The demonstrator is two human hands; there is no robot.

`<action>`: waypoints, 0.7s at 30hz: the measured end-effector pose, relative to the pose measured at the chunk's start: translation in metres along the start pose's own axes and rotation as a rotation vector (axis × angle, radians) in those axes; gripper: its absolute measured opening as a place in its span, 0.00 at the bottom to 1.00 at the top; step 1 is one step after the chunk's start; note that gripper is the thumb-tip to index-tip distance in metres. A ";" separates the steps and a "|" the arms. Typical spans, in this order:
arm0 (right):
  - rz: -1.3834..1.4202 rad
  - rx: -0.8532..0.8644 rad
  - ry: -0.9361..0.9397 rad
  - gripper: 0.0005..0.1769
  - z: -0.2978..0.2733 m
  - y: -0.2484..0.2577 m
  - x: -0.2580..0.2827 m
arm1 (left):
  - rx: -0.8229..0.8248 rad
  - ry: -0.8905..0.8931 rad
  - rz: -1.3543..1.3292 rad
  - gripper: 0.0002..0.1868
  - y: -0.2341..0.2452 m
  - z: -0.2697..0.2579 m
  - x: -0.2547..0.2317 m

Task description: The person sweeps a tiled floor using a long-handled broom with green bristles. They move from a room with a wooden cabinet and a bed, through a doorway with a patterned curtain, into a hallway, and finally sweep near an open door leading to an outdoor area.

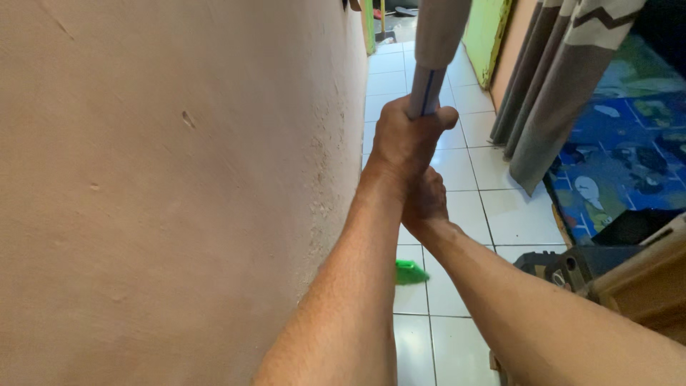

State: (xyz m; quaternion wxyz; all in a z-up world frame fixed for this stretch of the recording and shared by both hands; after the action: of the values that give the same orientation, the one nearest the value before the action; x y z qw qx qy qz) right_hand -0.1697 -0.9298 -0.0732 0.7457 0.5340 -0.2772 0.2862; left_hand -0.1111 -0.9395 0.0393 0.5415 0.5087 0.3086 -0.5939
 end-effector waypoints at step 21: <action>-0.131 0.278 -0.461 0.10 0.106 0.007 0.000 | -0.189 0.305 -0.188 0.11 0.031 0.143 0.053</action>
State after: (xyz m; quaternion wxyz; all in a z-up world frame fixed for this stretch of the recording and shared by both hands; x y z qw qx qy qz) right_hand -0.1857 -1.0291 -0.0392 0.5993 0.6991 -0.3627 0.1435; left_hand -0.1141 -1.0953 0.0368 0.4759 0.5087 0.4875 -0.5264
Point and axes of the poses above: each hand's wrist, its own z-axis towards the middle knuckle, its own y-axis out of the back of the hand, x = y × z, the point moved 3 cm from there along z, towards the middle knuckle, and after that the axes turned 5 degrees about x, right-handed, at the moved point
